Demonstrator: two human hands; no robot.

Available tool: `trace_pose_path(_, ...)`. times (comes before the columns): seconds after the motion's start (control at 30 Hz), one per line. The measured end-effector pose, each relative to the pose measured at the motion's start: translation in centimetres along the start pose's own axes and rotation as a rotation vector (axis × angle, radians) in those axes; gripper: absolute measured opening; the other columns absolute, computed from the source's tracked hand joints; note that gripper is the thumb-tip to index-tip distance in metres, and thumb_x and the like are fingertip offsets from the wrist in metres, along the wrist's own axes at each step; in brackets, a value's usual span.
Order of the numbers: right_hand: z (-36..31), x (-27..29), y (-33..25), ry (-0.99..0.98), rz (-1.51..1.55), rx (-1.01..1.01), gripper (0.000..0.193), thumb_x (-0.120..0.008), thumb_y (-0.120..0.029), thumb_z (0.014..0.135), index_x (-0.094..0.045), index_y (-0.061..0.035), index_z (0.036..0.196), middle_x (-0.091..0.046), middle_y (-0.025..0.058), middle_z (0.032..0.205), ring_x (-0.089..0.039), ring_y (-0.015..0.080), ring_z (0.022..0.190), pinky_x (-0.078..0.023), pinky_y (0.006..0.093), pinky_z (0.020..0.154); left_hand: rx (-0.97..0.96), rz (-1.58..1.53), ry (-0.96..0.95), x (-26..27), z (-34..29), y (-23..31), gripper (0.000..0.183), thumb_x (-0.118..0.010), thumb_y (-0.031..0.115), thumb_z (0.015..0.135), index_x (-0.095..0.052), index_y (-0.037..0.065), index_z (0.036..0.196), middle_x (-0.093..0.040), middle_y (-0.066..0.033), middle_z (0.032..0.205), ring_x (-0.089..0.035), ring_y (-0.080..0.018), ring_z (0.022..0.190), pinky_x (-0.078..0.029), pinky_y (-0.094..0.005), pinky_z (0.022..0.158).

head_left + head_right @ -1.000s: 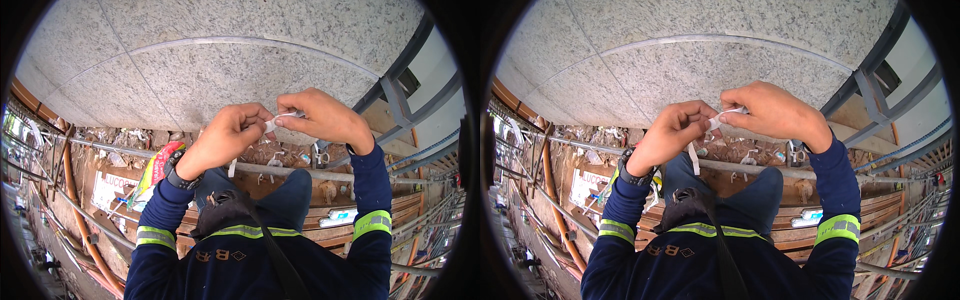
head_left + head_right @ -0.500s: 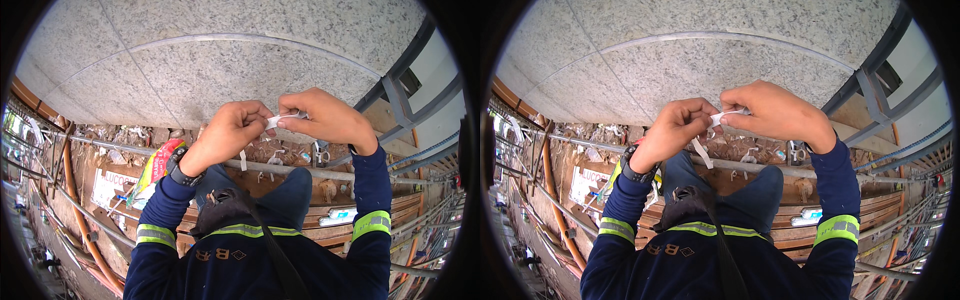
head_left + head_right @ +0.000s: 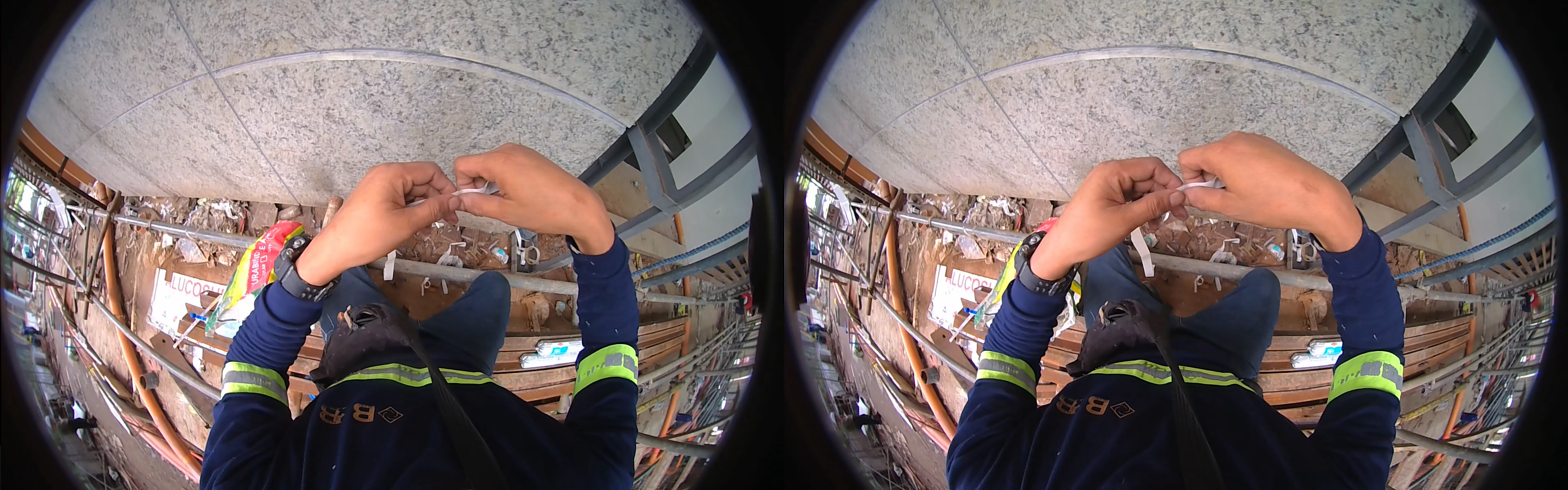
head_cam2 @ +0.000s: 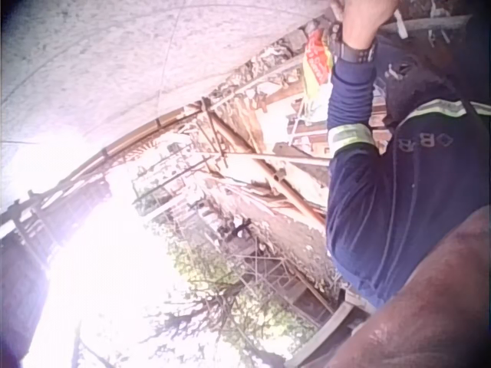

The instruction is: The person applies white tape along the seams of a curved stone or concrete wall. They unroll and tear pieces of tape, press them into the joints, and smooth them down by hand. The work is performed on scaffolding at a construction site.

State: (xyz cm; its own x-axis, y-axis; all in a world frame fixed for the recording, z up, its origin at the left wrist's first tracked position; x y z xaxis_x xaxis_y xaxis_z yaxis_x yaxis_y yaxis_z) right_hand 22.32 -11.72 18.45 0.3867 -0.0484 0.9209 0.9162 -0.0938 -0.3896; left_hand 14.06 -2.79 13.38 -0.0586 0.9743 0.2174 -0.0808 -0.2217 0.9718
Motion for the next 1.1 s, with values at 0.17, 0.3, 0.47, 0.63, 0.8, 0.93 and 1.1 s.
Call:
trace_pose_path(0.17,-0.5,0.6,0.0,0.057,0.123,0.038,0.022,-0.068,-0.022,0.087,-0.062,-0.0017,0.092,-0.064,0.0174,0.075,-0.062,0.0364,0.071,-0.046,0.0433,0.065,-0.045,0.079,0.044,0.3,-0.2,0.2,0.014,-0.06,0.012,0.102,-0.065,-0.001,0.099,-0.072,-0.0037,0.084,-0.06,-0.0046,0.072,-0.049,-0.0231,0.066)
trace_pose_path(0.3,-1.0,0.9,-0.3,0.09,0.164,0.021,0.021,-0.068,-0.02,0.089,-0.064,-0.0012,0.095,-0.066,0.0178,0.078,-0.064,0.0358,0.074,-0.048,0.0428,0.067,-0.151,0.317,0.109,0.7,-0.7,1.7,0.011,-0.061,0.009,0.099,-0.064,-0.001,0.096,-0.071,-0.0039,0.081,-0.06,-0.0054,0.072,-0.049,-0.0241,0.065)
trace_pose_path(0.47,-1.8,1.1,0.2,0.137,0.194,-0.067,0.017,-0.067,-0.018,0.091,-0.065,-0.0018,0.096,-0.068,0.0176,0.078,-0.066,0.0351,0.074,-0.049,0.0424,0.067,-0.111,0.321,0.181,1.0,-1.0,1.5,0.01,-0.064,0.009,0.094,-0.064,0.0,0.094,-0.067,-0.0051,0.075,-0.059,-0.0074,0.068,-0.047,-0.0267,0.061)
trace_pose_path(0.63,-1.8,1.0,0.2,0.112,0.21,-0.075,0.017,-0.066,-0.018,0.092,-0.066,-0.0022,0.096,-0.068,0.017,0.079,-0.066,0.0333,0.074,-0.049,0.0417,0.067,-0.07,0.186,0.204,1.0,-0.6,0.6,0.013,-0.066,0.011,0.097,-0.064,-0.002,0.099,-0.068,-0.0006,0.079,-0.06,-0.0052,0.073,-0.048,-0.0228,0.065)
trace_pose_path(0.8,-1.7,0.8,-0.6,0.083,0.152,-0.023,0.015,-0.068,-0.015,0.091,-0.067,-0.0011,0.097,-0.069,0.014,0.078,-0.067,0.026,0.071,-0.05,0.0369,0.067,-0.014,0.03,0.073,-0.6,0.0,0.0,0.014,-0.066,0.013,0.098,-0.065,-0.001,0.101,-0.068,0.0011,0.079,-0.057,-0.0036,0.071,-0.046,-0.0219,0.065)
trace_pose_path(0.93,-2.0,0.9,-0.3,0.101,0.15,-0.032,0.017,-0.066,-0.018,0.09,-0.067,-0.0021,0.096,-0.068,0.0182,0.08,-0.066,0.0361,0.077,-0.049,0.043,0.068,-0.008,0.101,0.019,-0.8,0.2,-0.6,0.013,-0.066,0.013,0.099,-0.066,0.0,0.101,-0.069,0.0006,0.078,-0.056,-0.003,0.07,-0.046,-0.0227,0.062)
trace_pose_path(1.1,-2.1,0.8,0.1,0.11,0.144,-0.048,0.015,-0.066,-0.017,0.089,-0.066,-0.0026,0.093,-0.068,0.0172,0.079,-0.066,0.0362,0.076,-0.049,0.0435,0.069,-0.002,0.158,0.029,-0.7,0.4,-0.8,0.019,-0.067,0.014,0.098,-0.066,-0.001,0.109,-0.069,-0.0004,0.078,-0.055,-0.0034,0.069,-0.046,-0.0239,0.062)
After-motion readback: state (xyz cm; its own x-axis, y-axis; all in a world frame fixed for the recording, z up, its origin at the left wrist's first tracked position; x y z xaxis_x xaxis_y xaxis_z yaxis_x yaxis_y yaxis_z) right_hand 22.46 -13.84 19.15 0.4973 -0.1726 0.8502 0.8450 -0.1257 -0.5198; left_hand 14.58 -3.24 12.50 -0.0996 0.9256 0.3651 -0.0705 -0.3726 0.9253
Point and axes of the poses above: each hand's wrist, its own z-axis towards the middle knuckle, its own x-axis out of the back of the hand, y = z × x, the point moved 8 cm from there along z, towards the middle knuckle
